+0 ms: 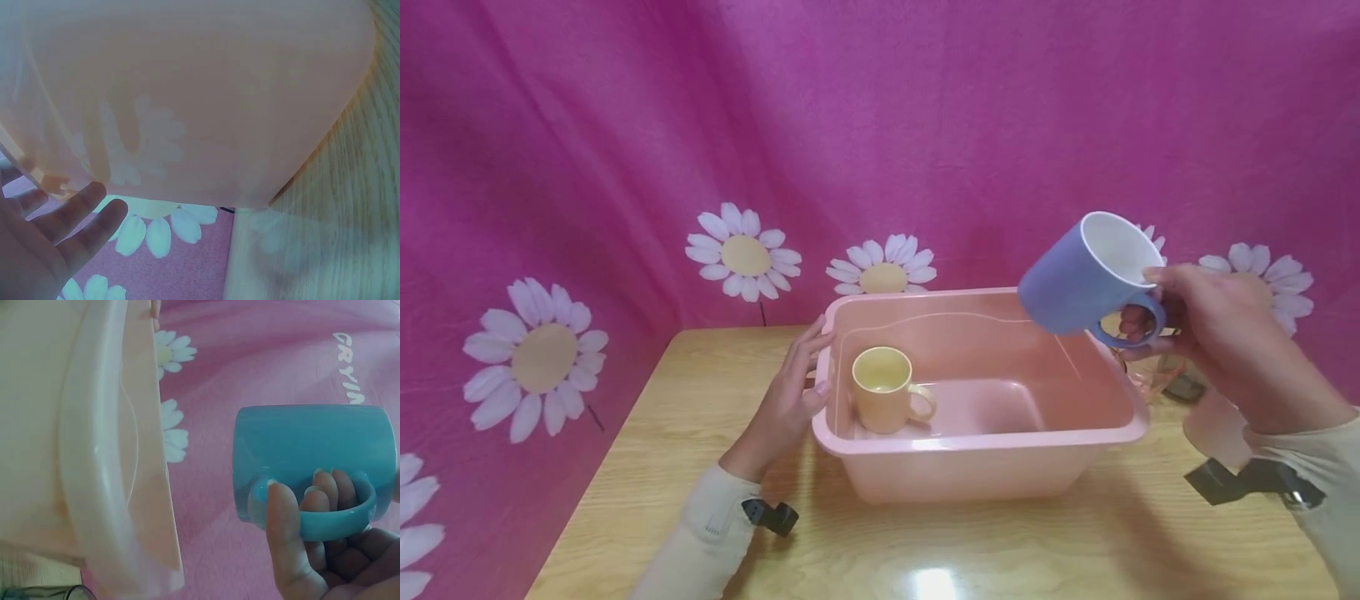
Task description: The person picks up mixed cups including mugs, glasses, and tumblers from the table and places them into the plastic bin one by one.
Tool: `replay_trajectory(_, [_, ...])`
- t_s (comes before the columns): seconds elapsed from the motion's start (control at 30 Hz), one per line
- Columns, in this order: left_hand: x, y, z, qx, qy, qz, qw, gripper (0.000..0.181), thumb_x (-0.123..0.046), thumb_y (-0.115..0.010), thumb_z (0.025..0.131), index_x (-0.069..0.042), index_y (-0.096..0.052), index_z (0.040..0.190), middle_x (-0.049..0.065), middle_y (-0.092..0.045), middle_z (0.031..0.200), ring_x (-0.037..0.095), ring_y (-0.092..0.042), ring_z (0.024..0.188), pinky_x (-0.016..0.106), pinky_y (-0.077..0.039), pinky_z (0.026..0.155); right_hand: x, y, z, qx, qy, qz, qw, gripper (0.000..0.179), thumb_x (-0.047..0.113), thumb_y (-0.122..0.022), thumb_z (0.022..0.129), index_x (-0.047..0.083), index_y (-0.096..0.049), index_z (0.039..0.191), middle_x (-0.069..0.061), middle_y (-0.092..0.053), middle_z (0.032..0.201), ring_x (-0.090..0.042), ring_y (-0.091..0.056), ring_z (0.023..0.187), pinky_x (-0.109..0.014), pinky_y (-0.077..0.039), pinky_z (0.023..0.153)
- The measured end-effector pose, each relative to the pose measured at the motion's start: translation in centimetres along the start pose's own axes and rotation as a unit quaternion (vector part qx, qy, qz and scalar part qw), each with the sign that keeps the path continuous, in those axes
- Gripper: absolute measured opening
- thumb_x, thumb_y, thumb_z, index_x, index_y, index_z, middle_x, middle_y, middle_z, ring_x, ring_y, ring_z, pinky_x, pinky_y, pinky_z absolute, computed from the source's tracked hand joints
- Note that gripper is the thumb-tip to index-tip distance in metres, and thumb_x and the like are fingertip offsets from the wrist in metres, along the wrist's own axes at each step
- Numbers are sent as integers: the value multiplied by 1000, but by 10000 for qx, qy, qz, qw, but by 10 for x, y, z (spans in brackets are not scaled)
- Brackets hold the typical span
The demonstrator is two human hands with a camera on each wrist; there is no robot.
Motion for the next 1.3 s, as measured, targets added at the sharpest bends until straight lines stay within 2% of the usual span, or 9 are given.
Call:
replay_trajectory(0.1, [-1,1,-1,-8,23,-4,10000,59,-24,-47,90,-10,-35,146,-4,-16,159,30,-46,127,48,-49,95,1,-12,4,219,-21,-154,9996,25,19,-50,98,2,-67,89,-12,-65,70,-20,-63,64,-42,-59,61])
replay_trajectory(0.17, [-2,1,-1,-14,8,-16,10000,59,-24,-47,89,-9,-35,146,-3,-17,159,30,-47,127,48,-49,95,1,-16,5,200,-102,-377,9990,26,23,-51,99,4,-67,89,-10,-65,70,-19,-63,66,-41,-59,62])
replay_trajectory(0.4, [-1,0,0,12,-24,-31,10000,59,-23,-47,90,-9,-35,146,-3,-16,160,31,-48,126,47,-49,95,0,-33,11,417,-145,-334,9985,25,22,-53,97,4,-67,89,-10,-65,70,-18,-65,66,-41,-59,63])
replay_trajectory(0.53, [-2,0,1,-5,-37,-47,10000,59,-22,-46,90,-8,-35,146,-2,-16,160,32,-49,124,48,-49,95,-2,-39,14,227,-151,-749,9968,23,27,-51,98,8,-63,91,-7,-65,72,-15,-64,68,-39,-59,63])
replay_trajectory(0.6, [-3,0,1,-7,-32,-52,10000,59,-23,-47,89,-8,-35,146,-2,-17,160,32,-49,124,47,-49,95,-3,-42,16,181,-189,-755,9968,21,26,-51,97,9,-61,92,-6,-64,72,-15,-63,67,-38,-59,62])
replay_trajectory(0.73, [-3,0,1,-4,-3,-56,10000,59,-23,-47,90,-9,-35,146,-2,-17,160,32,-50,124,47,-49,95,-7,-52,20,277,-208,-669,9972,19,24,-51,97,9,-59,89,-6,-62,69,-15,-62,64,-40,-59,59])
replay_trajectory(1.0, [0,0,-4,16,67,7,10000,60,-26,-47,90,-10,-34,146,-3,-17,160,32,-48,125,53,-47,95,-17,-66,26,413,-304,-714,9961,27,22,-52,96,7,-66,79,-6,-63,65,-15,-62,61,-43,-59,61])
replay_trajectory(1.1, [-1,0,-4,7,28,14,10000,60,-25,-47,90,-10,-34,146,-3,-17,159,32,-47,126,52,-48,95,-19,-68,28,405,-356,-912,9944,29,25,-52,96,8,-67,78,-5,-64,66,-14,-63,62,-42,-59,63])
replay_trajectory(1.3, [0,0,-1,12,-77,5,10000,59,-23,-47,91,-11,-34,147,-3,-17,159,34,-50,123,49,-49,95,-20,-76,30,436,-423,-1122,9918,31,29,-52,96,9,-58,72,-3,-66,68,-14,-66,65,-43,-59,64])
Point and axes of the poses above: each hand's wrist, its own z-axis towards the middle knuckle, its own y-axis out of the back of the hand, x = y × z, the point moved 10 cm from there along z, towards the middle knuckle
